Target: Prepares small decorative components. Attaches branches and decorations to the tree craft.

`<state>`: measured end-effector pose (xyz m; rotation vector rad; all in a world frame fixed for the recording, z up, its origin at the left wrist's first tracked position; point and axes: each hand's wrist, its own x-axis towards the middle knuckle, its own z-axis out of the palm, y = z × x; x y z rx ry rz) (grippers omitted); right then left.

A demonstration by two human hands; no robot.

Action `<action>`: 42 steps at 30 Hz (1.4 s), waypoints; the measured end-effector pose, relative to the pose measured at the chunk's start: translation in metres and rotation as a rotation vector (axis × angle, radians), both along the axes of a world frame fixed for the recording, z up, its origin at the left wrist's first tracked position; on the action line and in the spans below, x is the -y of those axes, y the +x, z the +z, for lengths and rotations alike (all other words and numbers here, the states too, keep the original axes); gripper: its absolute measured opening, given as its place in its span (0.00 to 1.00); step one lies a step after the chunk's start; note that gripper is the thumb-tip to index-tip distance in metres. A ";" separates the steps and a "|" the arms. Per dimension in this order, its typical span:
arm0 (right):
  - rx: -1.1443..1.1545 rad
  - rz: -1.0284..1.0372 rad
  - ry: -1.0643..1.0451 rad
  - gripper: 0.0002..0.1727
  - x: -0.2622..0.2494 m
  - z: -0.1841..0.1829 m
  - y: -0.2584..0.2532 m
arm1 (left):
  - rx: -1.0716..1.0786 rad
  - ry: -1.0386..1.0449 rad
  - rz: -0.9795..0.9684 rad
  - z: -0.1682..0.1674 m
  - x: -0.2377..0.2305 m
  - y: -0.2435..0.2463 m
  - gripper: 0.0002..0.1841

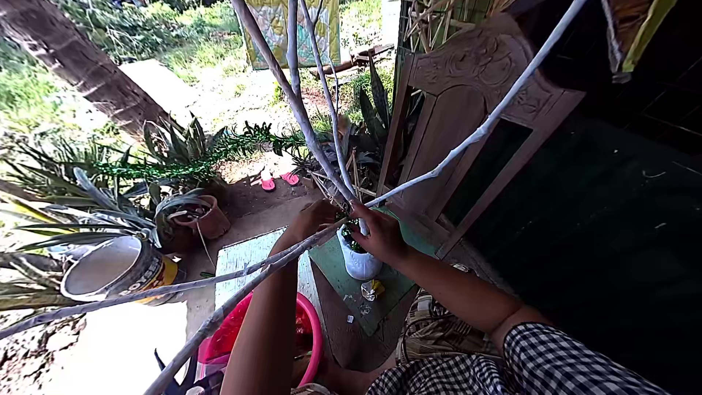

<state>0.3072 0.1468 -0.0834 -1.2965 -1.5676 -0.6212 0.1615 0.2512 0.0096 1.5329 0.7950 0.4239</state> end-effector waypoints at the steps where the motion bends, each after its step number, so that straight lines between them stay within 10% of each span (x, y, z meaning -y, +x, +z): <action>1: 0.000 0.001 -0.001 0.33 0.000 0.001 0.000 | -0.007 -0.003 0.006 0.001 0.000 -0.001 0.25; 42: -0.115 -0.012 -0.053 0.32 0.021 0.007 0.001 | 0.087 -0.109 0.118 -0.008 -0.001 0.005 0.26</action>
